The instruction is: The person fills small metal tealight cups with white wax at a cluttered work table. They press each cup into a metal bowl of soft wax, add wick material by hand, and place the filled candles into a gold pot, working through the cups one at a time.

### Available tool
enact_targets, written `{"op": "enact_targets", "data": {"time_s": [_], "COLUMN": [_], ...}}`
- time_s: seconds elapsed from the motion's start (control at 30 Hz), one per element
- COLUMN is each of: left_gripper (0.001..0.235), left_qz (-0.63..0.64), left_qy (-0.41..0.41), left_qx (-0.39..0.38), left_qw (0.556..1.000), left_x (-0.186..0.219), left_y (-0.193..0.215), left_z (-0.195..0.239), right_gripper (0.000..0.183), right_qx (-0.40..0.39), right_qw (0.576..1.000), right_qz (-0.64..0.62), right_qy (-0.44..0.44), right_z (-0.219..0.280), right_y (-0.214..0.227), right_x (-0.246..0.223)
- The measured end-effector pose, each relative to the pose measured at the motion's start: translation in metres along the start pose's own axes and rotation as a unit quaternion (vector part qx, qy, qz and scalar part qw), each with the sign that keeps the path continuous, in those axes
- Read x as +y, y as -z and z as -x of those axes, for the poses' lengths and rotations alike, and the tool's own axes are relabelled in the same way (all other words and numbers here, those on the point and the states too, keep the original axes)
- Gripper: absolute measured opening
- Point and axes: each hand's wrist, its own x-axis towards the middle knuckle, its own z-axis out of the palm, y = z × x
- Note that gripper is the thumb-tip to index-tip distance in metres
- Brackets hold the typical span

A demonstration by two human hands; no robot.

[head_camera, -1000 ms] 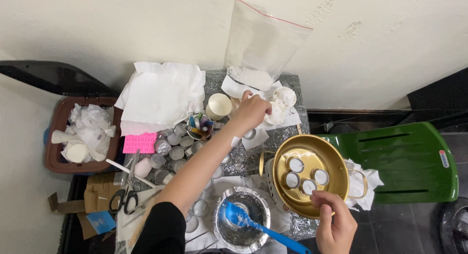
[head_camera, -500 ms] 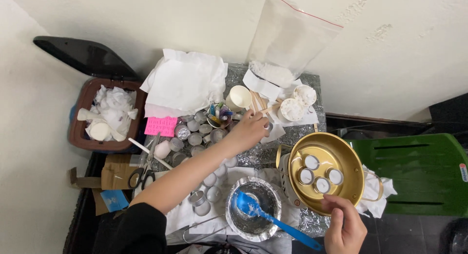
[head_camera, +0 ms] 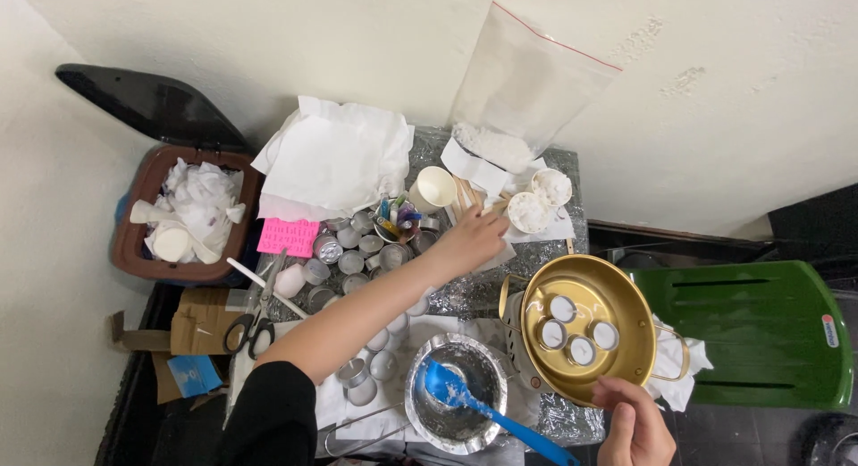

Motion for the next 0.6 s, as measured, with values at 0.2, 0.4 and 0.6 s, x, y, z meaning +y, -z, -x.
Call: {"op": "enact_targets", "data": {"time_s": [0.2, 0.4, 0.6], "left_gripper": [0.006, 0.006, 0.005], "left_qz": [0.090, 0.026, 0.139], "left_qy": [0.092, 0.119, 0.118], "left_qx": [0.069, 0.084, -0.027], "left_qw": [0.989, 0.989, 0.983], "left_x": [-0.017, -0.022, -0.016], "left_y": [0.020, -0.020, 0.045], "left_z": [-0.057, -0.068, -0.008], "right_gripper": [0.031, 0.029, 0.026], "right_qx": [0.001, -0.017, -0.021], "right_qw": [1.000, 1.000, 1.000], "right_qz": [-0.014, 0.005, -0.007], "right_qy": [0.015, 0.011, -0.001], "right_z": [0.003, 0.017, 0.016], "right_y": [0.001, -0.003, 0.000], "right_x": [-0.002, 0.007, 0.006]}}
